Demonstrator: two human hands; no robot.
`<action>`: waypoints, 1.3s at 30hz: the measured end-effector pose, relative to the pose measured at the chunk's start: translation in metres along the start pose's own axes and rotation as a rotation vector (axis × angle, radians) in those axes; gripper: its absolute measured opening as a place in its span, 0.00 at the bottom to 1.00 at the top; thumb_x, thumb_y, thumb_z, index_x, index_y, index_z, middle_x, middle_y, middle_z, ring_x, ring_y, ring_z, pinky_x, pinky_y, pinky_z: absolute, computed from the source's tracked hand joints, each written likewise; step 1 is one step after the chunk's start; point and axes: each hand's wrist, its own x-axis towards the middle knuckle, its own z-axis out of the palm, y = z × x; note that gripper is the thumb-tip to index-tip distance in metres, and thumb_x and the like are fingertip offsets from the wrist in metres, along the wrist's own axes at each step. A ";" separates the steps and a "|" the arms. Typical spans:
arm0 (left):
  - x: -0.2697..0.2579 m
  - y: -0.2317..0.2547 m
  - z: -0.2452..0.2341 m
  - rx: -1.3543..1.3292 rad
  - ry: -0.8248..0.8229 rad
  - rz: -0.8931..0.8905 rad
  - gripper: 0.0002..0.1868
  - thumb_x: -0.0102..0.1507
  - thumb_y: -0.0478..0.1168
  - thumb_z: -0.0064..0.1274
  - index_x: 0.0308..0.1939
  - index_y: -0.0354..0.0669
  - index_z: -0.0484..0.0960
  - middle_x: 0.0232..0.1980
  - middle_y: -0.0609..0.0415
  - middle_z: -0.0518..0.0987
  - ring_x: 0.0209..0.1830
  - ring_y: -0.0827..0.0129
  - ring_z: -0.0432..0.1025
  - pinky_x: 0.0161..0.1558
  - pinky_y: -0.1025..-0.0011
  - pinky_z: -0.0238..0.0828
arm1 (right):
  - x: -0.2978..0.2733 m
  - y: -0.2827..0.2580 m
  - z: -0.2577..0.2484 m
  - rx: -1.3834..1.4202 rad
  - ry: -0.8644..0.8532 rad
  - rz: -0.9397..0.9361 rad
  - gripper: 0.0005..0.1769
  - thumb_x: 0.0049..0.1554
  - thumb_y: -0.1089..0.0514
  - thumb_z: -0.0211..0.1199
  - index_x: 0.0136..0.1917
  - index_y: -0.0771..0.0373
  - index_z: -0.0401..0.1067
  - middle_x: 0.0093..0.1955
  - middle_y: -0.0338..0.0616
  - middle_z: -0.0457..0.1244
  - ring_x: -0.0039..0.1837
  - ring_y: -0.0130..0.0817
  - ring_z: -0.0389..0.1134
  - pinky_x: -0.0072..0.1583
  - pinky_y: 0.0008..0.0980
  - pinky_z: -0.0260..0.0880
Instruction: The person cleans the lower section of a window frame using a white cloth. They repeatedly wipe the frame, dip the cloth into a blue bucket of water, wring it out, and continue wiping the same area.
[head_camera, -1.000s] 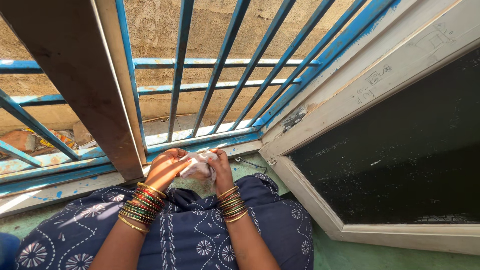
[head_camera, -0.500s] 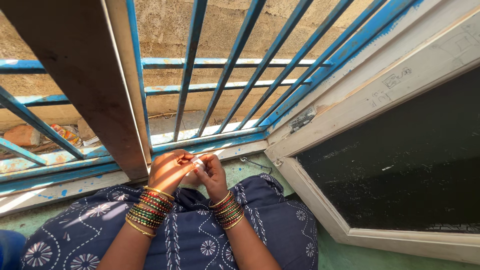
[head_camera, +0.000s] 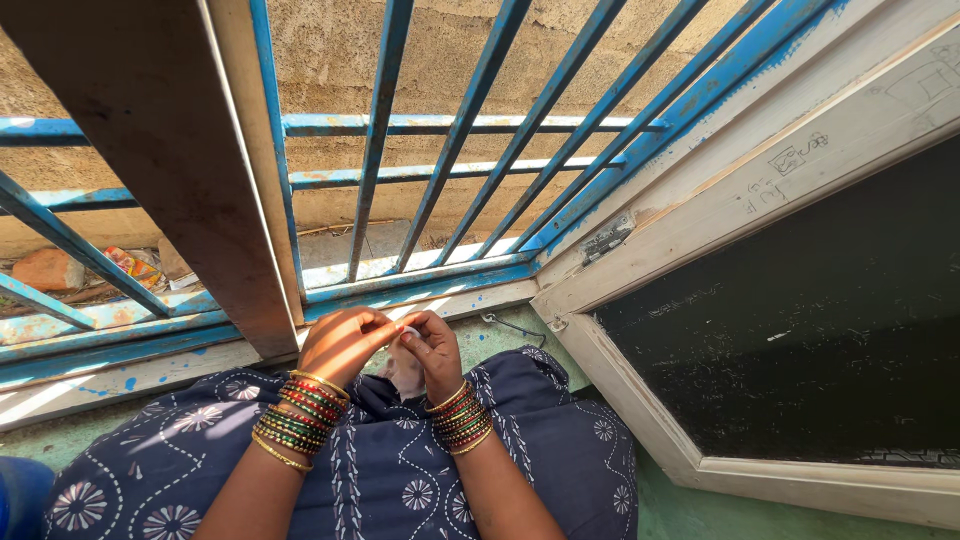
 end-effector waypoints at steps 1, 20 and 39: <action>-0.001 0.000 0.000 0.003 0.039 0.024 0.22 0.59 0.60 0.54 0.38 0.46 0.88 0.38 0.50 0.86 0.40 0.58 0.80 0.42 0.62 0.73 | -0.001 -0.001 0.001 -0.004 -0.010 -0.010 0.10 0.62 0.65 0.62 0.57 0.65 0.68 0.54 0.39 0.66 0.58 0.24 0.67 0.62 0.25 0.68; -0.018 0.020 -0.003 0.261 0.454 0.259 0.13 0.63 0.47 0.53 0.34 0.43 0.84 0.34 0.49 0.83 0.34 0.54 0.78 0.37 0.59 0.74 | 0.006 -0.002 0.008 -0.297 0.193 0.050 0.07 0.60 0.60 0.68 0.51 0.64 0.80 0.39 0.34 0.66 0.37 0.15 0.60 0.37 0.17 0.58; -0.047 0.024 -0.060 -0.240 1.280 0.493 0.24 0.75 0.54 0.45 0.61 0.38 0.67 0.75 0.40 0.58 0.77 0.51 0.52 0.79 0.49 0.47 | 0.054 -0.032 0.077 -1.091 0.079 -0.360 0.06 0.55 0.58 0.68 0.45 0.62 0.78 0.44 0.48 0.67 0.45 0.45 0.71 0.48 0.40 0.73</action>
